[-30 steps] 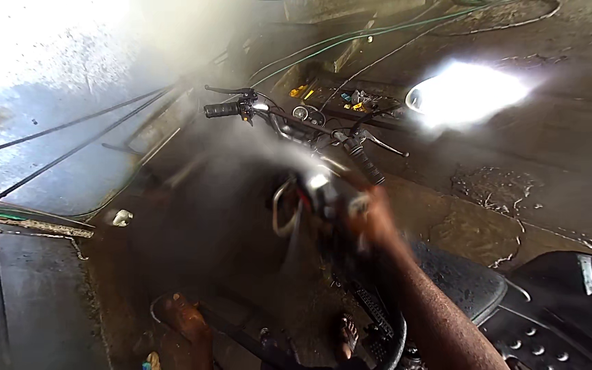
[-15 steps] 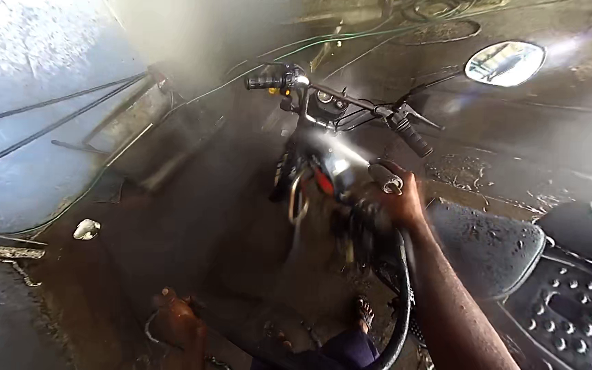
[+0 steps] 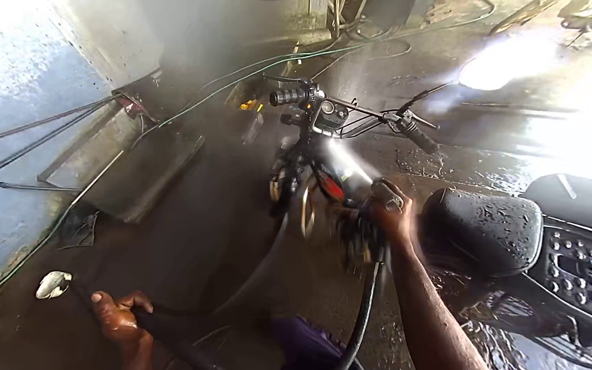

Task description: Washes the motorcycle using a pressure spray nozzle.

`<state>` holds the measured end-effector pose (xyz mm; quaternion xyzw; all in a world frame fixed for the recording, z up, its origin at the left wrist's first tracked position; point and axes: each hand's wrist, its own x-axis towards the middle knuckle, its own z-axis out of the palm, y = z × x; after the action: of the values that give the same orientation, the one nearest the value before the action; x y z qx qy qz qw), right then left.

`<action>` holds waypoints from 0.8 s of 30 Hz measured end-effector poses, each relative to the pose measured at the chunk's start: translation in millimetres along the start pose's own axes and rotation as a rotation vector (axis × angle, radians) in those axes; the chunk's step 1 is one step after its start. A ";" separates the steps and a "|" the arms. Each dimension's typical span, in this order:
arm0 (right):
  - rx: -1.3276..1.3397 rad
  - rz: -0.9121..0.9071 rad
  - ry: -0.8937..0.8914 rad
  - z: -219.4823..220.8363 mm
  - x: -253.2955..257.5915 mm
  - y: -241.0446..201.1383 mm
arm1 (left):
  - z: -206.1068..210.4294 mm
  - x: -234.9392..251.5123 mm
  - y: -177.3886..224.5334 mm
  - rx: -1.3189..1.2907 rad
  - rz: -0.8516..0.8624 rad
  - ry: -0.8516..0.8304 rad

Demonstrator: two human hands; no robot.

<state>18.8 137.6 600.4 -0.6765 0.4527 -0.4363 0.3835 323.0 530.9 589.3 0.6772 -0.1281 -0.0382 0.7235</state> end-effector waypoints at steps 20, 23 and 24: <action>-0.154 0.132 0.327 292.9 24.1 -59.7 | 7.0 422.6 -76.0 0.096 -0.130 -0.395; -0.213 0.150 0.388 315.0 27.3 -68.9 | 13.4 470.6 -83.7 0.057 -0.152 -0.406; -0.204 0.171 0.425 324.1 27.2 -69.7 | 12.4 488.9 -89.3 0.049 -0.152 -0.426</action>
<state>347.7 172.6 565.4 -0.5640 0.6203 -0.4869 0.2451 802.1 399.8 567.0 0.6789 -0.2274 -0.2315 0.6586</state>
